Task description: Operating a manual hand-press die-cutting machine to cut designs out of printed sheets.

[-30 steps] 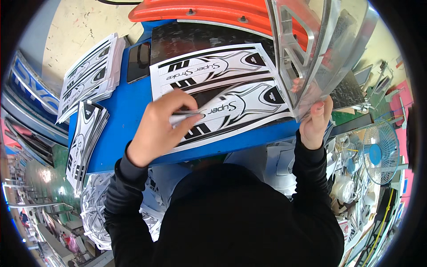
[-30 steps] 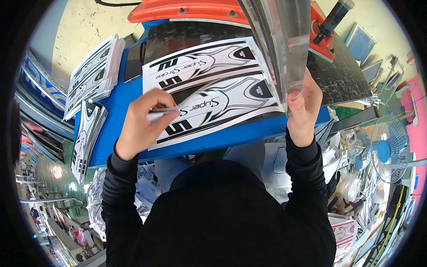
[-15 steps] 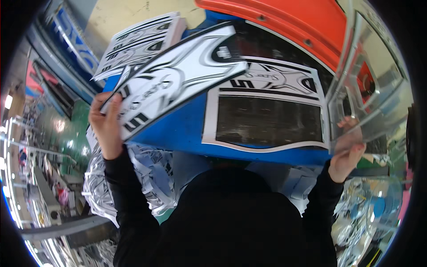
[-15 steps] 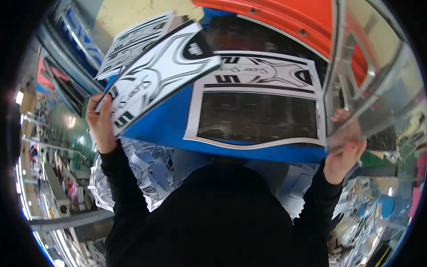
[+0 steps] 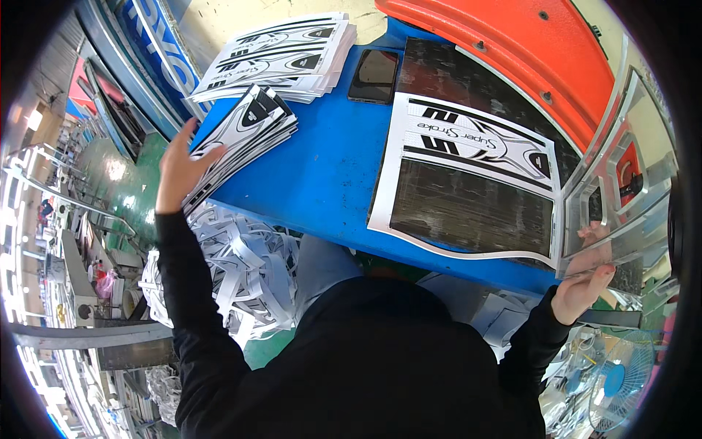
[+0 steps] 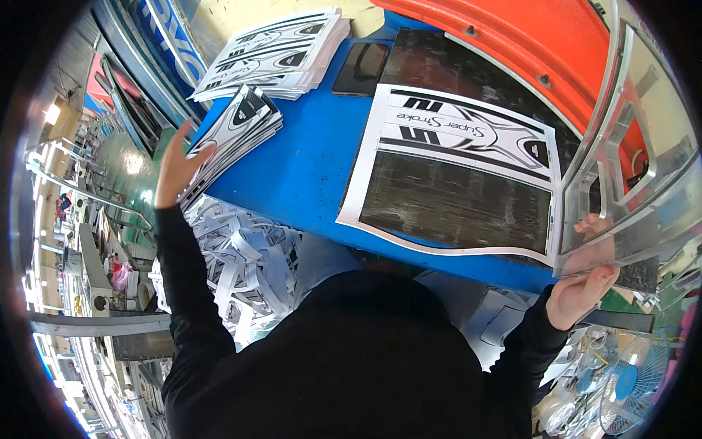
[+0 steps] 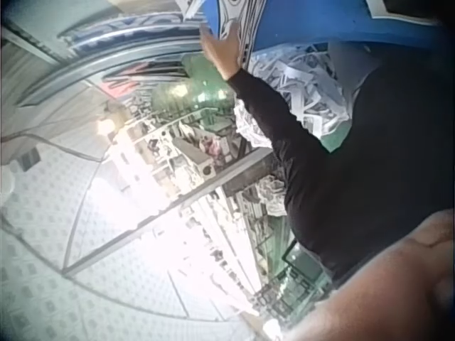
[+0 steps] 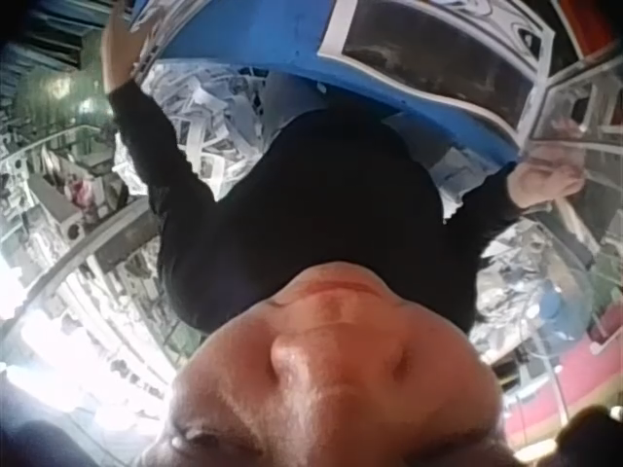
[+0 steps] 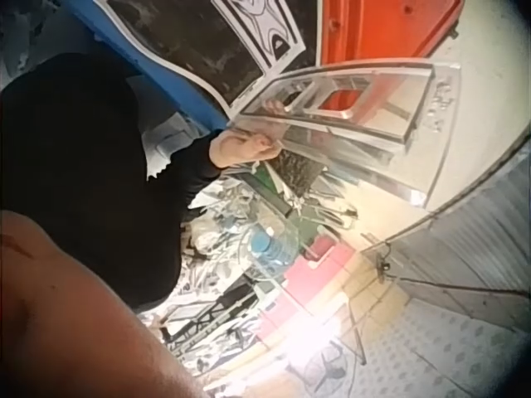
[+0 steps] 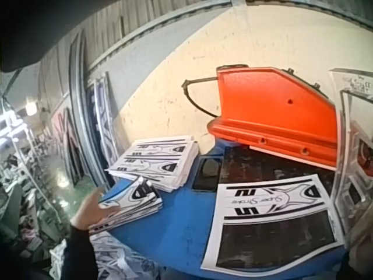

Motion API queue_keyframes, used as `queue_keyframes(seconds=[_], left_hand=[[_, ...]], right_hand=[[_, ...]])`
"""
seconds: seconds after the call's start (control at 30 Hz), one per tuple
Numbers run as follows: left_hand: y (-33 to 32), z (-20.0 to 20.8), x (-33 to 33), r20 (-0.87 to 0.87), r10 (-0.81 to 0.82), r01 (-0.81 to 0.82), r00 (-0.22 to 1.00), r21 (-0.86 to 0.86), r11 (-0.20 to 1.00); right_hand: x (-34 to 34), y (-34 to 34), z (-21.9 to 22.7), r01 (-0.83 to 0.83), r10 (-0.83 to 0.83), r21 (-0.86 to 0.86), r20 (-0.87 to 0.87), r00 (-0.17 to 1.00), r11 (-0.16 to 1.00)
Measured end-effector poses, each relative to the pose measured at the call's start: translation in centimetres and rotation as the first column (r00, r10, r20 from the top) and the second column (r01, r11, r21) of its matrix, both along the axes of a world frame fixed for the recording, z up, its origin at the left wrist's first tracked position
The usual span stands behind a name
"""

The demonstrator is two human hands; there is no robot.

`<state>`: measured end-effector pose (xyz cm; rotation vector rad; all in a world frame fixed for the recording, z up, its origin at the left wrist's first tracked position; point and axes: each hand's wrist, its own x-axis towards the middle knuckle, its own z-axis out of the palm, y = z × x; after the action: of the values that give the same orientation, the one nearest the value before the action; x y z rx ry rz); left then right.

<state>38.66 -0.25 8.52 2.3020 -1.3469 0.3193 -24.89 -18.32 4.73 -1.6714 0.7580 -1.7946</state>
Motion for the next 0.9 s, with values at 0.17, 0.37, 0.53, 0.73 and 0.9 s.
queue_keyframes(seconds=[0.17,0.37,0.53,0.73,0.9], left_hand=[[-4.1,0.8,-2.4,-0.157,-0.258,0.289,0.953,0.233,0.929],[-2.4,2.8,-3.8,-0.385,-0.378,0.496,0.842,0.274,0.824],[-2.8,2.3,-9.5,0.007,-0.356,0.34,0.935,0.275,0.899],[-10.3,1.7,-22.2,-0.098,-0.762,0.76,0.64,0.227,0.609],[-15.4,-1.0,-26.6,-0.099,-0.832,0.818,0.546,0.276,0.504]], right_hand=[[0.0,0.0,0.0,-0.018,0.018,0.002,-0.003,1.0,1.0],[-0.5,0.4,0.1,-0.021,0.021,0.023,-0.006,1.0,1.0],[-0.1,0.3,0.1,-0.019,0.019,-0.024,0.0,1.0,1.0],[1.7,0.8,1.1,-0.059,0.059,0.035,0.001,0.998,0.998],[1.4,2.6,3.4,-0.015,0.02,0.087,-0.048,0.999,0.996]])
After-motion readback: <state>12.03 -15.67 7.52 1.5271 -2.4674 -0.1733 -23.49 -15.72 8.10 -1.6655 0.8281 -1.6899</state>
